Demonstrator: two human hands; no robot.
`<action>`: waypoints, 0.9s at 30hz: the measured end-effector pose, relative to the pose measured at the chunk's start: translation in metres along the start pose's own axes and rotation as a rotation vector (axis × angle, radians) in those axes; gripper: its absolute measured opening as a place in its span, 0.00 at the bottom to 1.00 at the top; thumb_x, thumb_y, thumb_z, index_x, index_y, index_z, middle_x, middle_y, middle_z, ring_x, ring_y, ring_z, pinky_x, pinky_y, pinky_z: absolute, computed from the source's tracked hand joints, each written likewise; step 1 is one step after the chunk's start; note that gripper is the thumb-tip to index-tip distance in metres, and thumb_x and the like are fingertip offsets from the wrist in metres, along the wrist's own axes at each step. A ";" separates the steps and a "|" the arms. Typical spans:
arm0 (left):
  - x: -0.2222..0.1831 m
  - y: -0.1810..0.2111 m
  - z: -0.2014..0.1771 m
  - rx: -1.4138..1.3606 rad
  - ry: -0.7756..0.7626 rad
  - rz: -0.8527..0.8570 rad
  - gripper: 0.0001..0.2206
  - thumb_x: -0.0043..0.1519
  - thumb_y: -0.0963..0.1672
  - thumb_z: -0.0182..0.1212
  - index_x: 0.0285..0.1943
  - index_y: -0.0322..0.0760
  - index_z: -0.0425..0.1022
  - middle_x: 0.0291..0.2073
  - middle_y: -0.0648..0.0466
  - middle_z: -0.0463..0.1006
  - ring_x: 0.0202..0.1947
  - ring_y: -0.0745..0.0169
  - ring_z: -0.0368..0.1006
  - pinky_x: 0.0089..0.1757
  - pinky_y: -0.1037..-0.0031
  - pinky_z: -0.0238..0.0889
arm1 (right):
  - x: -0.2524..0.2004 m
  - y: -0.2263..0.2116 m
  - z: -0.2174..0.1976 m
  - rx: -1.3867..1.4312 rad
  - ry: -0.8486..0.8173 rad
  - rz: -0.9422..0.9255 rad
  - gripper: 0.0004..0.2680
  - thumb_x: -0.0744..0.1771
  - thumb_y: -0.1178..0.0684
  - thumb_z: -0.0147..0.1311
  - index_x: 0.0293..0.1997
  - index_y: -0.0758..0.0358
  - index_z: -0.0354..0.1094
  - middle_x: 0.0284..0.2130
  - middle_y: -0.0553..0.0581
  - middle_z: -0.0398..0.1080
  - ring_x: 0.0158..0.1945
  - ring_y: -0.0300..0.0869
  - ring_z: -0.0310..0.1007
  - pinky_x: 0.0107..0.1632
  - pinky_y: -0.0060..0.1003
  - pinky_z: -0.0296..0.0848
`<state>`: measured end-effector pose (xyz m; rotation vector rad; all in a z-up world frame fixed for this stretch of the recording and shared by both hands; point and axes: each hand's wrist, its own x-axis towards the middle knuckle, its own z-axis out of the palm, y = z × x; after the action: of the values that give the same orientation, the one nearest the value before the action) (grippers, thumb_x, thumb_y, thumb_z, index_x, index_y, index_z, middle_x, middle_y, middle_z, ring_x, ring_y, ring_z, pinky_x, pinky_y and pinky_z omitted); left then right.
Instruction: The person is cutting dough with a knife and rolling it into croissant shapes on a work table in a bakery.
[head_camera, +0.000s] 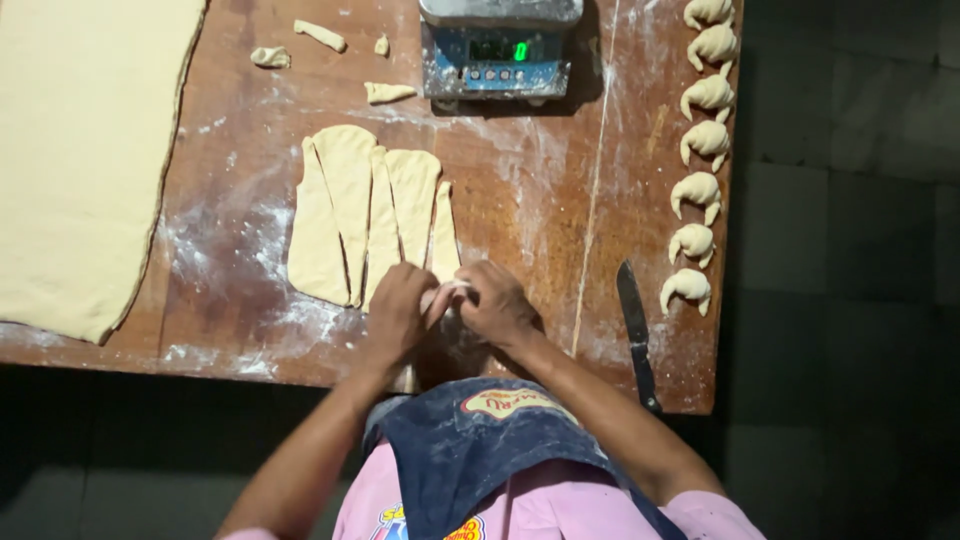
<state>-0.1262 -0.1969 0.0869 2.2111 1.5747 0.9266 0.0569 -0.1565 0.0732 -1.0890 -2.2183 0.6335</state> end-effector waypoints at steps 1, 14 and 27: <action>0.001 0.015 -0.004 -0.156 0.047 -0.262 0.10 0.61 0.46 0.66 0.40 0.36 0.71 0.34 0.49 0.70 0.36 0.52 0.70 0.39 0.64 0.63 | 0.006 -0.002 -0.005 0.076 0.084 0.117 0.08 0.61 0.60 0.60 0.41 0.63 0.70 0.35 0.61 0.72 0.38 0.54 0.74 0.41 0.47 0.73; 0.129 0.022 -0.026 -1.451 -0.140 -0.724 0.12 0.63 0.42 0.63 0.52 0.25 0.78 0.40 0.49 0.83 0.39 0.61 0.81 0.43 0.67 0.78 | 0.061 0.012 -0.103 0.630 0.265 0.302 0.10 0.73 0.49 0.53 0.46 0.67 0.74 0.39 0.57 0.78 0.42 0.47 0.75 0.46 0.42 0.75; 0.387 -0.104 -0.044 -1.214 -0.240 -0.574 0.06 0.63 0.38 0.62 0.47 0.27 0.77 0.38 0.44 0.83 0.35 0.57 0.82 0.35 0.66 0.84 | 0.208 0.216 -0.157 1.183 -0.091 0.403 0.13 0.70 0.47 0.61 0.52 0.68 0.71 0.35 0.57 0.76 0.32 0.37 0.75 0.40 0.32 0.78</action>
<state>-0.1533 0.1906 0.1943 0.9157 0.9662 0.9713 0.1773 0.1576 0.1097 -0.8074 -1.2189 1.8511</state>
